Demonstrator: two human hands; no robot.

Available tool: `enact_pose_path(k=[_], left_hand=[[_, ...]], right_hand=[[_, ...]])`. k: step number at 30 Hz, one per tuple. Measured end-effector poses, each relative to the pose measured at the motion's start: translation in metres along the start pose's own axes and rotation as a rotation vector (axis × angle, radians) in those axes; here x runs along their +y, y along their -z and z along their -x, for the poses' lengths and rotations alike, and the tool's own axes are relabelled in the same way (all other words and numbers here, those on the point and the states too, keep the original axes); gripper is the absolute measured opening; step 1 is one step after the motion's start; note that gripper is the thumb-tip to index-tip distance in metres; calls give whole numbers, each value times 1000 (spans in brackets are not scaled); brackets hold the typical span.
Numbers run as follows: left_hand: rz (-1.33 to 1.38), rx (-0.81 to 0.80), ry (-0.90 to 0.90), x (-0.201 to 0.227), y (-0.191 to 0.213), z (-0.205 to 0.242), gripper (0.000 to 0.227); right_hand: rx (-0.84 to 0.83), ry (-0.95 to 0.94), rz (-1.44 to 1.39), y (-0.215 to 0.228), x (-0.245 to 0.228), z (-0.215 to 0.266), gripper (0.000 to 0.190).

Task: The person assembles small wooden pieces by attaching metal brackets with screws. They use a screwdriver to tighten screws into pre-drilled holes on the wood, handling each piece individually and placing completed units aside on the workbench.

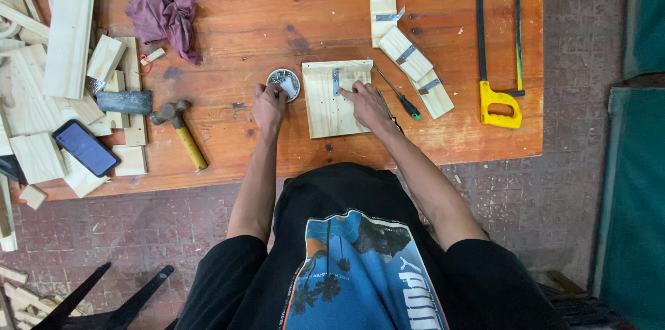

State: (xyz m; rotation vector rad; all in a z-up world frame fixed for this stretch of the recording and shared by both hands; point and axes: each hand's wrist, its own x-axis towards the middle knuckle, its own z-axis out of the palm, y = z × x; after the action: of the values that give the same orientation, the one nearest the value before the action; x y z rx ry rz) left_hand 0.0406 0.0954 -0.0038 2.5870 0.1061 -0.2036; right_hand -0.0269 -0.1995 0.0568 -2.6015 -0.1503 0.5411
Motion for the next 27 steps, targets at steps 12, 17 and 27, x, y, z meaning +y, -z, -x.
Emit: enact_pose_path(k=[12, 17, 27], left_hand=[[572, -162, -14, 50, -9, 9, 14], [848, -341, 132, 79, -21, 31, 12], [936, -451, 109, 98, -30, 32, 20]], right_hand=[[-14, -19, -20, 10, -8, 3, 60], [-43, -12, -13, 12, -6, 4, 59], [-42, 31, 14, 10, 4, 1, 54]])
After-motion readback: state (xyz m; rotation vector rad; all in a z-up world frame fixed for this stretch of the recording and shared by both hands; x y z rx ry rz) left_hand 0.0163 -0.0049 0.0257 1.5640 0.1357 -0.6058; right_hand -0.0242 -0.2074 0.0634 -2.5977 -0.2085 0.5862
